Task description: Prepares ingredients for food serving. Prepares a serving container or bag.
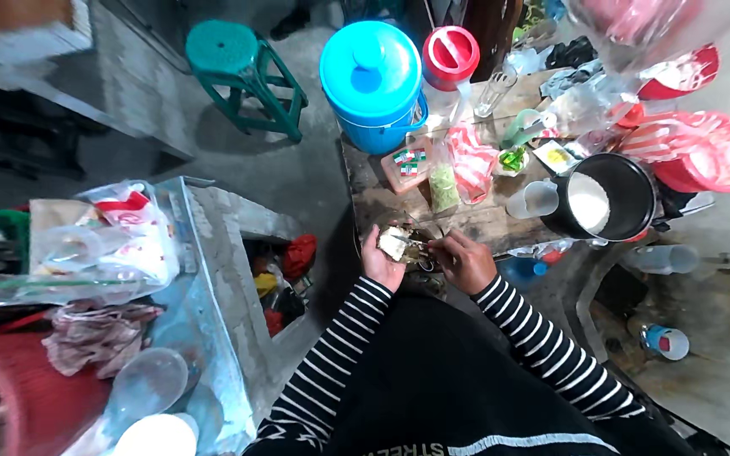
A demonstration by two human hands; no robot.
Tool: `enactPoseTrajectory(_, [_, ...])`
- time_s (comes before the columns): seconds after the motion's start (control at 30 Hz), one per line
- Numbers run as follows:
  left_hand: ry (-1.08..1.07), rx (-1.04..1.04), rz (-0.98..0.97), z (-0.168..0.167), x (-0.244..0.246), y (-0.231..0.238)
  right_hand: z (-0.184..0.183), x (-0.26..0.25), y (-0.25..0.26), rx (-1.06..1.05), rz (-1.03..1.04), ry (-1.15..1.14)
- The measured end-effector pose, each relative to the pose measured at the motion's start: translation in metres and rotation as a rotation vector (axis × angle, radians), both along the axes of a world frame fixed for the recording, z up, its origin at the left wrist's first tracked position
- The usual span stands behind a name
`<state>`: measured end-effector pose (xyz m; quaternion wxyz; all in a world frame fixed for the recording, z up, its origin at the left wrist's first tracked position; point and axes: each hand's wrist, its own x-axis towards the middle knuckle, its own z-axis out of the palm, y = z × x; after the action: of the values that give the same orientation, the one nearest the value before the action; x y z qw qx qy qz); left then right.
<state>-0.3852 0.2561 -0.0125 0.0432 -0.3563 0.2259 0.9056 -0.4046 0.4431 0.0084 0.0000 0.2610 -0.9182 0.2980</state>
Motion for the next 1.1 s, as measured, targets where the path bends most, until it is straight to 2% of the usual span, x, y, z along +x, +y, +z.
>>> enactPoseTrajectory(0.3, [-0.022,0.011,0.047,-0.002,-0.002,0.0,0.003,0.007,-0.002,0.07,-0.071,0.213])
enactPoseTrajectory(0.43, [-0.009,0.035,0.057,0.0,-0.002,-0.001,-0.001,0.015,-0.006,-0.009,-0.044,0.18])
enactPoseTrajectory(0.9, [0.042,0.084,0.022,0.01,0.003,-0.006,-0.023,0.021,-0.015,-0.077,0.032,0.178])
enactPoseTrajectory(1.1, [0.031,0.06,-0.02,0.006,0.006,-0.01,-0.022,0.017,-0.018,-0.048,0.047,0.048])
